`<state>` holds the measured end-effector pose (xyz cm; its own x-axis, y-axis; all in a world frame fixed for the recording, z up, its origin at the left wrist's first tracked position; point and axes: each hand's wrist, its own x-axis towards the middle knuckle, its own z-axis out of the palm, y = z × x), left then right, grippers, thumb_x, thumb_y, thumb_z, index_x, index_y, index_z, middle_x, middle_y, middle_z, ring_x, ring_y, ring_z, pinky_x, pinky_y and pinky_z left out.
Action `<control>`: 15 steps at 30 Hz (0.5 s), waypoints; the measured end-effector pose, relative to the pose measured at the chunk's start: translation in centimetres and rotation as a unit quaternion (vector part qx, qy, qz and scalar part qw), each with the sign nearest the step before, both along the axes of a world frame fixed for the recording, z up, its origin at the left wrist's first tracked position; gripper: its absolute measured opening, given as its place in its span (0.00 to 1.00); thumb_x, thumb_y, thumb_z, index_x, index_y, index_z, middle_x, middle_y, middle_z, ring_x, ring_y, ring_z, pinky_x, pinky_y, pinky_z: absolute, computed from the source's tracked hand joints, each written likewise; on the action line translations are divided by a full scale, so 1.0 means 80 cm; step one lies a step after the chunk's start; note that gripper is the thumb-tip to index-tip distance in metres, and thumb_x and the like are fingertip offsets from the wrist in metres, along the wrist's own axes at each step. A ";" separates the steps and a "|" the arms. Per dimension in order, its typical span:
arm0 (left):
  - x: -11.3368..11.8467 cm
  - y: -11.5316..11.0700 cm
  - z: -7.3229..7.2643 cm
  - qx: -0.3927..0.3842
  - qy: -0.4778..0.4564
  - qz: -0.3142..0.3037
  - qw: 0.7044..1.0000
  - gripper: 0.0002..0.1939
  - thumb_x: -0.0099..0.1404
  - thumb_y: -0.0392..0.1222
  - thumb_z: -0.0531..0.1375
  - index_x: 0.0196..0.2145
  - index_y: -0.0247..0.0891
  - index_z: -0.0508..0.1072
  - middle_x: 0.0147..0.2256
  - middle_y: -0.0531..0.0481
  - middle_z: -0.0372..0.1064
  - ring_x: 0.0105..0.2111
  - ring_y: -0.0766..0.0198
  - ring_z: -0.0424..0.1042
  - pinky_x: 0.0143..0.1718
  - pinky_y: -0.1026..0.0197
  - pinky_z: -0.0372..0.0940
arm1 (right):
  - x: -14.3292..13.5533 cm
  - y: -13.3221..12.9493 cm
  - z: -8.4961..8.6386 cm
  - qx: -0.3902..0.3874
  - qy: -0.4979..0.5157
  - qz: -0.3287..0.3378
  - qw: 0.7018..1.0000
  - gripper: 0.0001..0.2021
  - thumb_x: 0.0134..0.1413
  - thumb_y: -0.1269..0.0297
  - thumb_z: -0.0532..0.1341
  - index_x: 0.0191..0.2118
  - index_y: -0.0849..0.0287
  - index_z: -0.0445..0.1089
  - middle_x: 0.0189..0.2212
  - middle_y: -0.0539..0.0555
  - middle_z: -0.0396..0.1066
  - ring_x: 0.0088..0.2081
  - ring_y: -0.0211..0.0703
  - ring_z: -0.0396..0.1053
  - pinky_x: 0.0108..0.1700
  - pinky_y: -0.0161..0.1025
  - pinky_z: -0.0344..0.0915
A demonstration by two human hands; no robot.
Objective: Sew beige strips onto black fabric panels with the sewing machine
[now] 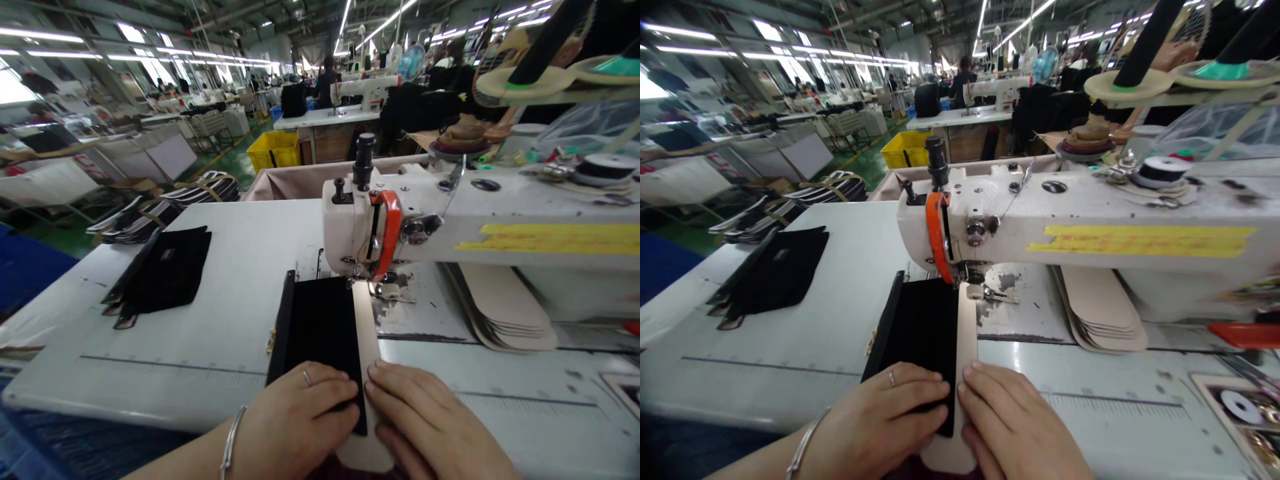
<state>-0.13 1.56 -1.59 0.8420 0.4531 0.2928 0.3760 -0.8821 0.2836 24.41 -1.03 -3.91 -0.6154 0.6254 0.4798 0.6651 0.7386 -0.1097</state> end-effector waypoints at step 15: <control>0.009 0.020 0.020 -0.026 0.029 0.044 0.998 0.13 0.73 0.36 0.53 0.51 0.36 0.71 0.51 0.45 0.73 0.52 0.59 0.69 0.57 0.56 0.65 | -0.005 -0.002 0.005 -0.007 0.026 0.039 0.999 0.14 0.70 0.63 0.51 0.50 0.54 0.73 0.43 0.50 0.77 0.41 0.38 0.74 0.43 0.32 0.73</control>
<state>0.59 3.16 0.03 0.8128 0.5398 0.2190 0.4691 -0.8294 0.3034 24.04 -1.19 -3.54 -0.6368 0.5841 0.5034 0.5995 0.7856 -0.1532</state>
